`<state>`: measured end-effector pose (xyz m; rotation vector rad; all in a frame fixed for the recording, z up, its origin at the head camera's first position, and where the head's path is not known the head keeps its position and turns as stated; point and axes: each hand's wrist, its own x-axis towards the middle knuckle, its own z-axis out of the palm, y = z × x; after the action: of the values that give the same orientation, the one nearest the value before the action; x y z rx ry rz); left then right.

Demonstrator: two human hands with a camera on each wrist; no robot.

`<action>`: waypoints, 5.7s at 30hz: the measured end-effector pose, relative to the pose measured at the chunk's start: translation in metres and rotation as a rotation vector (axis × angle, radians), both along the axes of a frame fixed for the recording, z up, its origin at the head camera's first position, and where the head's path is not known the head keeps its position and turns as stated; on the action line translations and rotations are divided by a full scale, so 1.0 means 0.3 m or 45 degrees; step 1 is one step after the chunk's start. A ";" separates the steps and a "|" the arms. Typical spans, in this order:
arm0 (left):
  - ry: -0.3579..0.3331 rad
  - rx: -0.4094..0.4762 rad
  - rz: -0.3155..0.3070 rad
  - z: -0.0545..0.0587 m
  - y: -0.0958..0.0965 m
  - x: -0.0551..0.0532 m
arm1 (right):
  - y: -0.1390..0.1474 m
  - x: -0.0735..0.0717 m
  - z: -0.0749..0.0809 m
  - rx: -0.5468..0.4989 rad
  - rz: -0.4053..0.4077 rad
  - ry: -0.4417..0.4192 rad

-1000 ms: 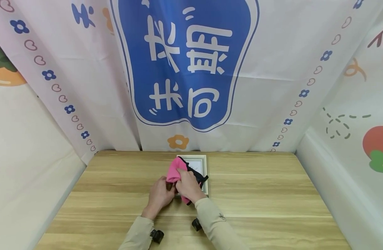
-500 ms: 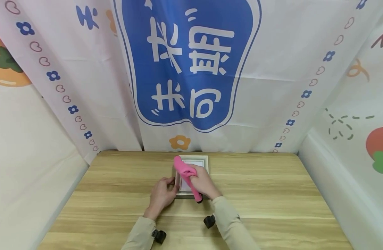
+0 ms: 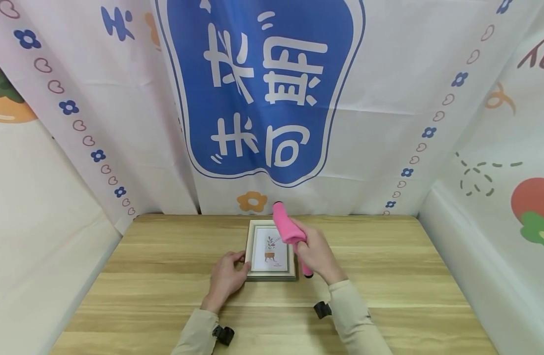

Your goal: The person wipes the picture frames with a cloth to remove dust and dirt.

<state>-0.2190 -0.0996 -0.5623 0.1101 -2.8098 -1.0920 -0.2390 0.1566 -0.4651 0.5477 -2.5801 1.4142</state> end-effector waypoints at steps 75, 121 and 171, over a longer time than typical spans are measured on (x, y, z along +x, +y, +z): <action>-0.010 -0.044 -0.016 0.003 -0.024 -0.010 | -0.320 0.019 -0.188 -0.068 0.184 -0.412; -0.054 -0.004 -0.033 -0.003 -0.017 -0.010 | -0.156 -0.183 -0.221 0.474 0.015 -0.064; -0.026 0.023 -0.046 0.013 -0.007 0.005 | -0.297 -0.174 -0.100 0.070 0.164 -0.321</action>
<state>-0.2174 -0.1017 -0.5584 0.0731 -2.8310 -1.1302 -0.2912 0.0675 -0.4950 0.5877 -2.8330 1.5468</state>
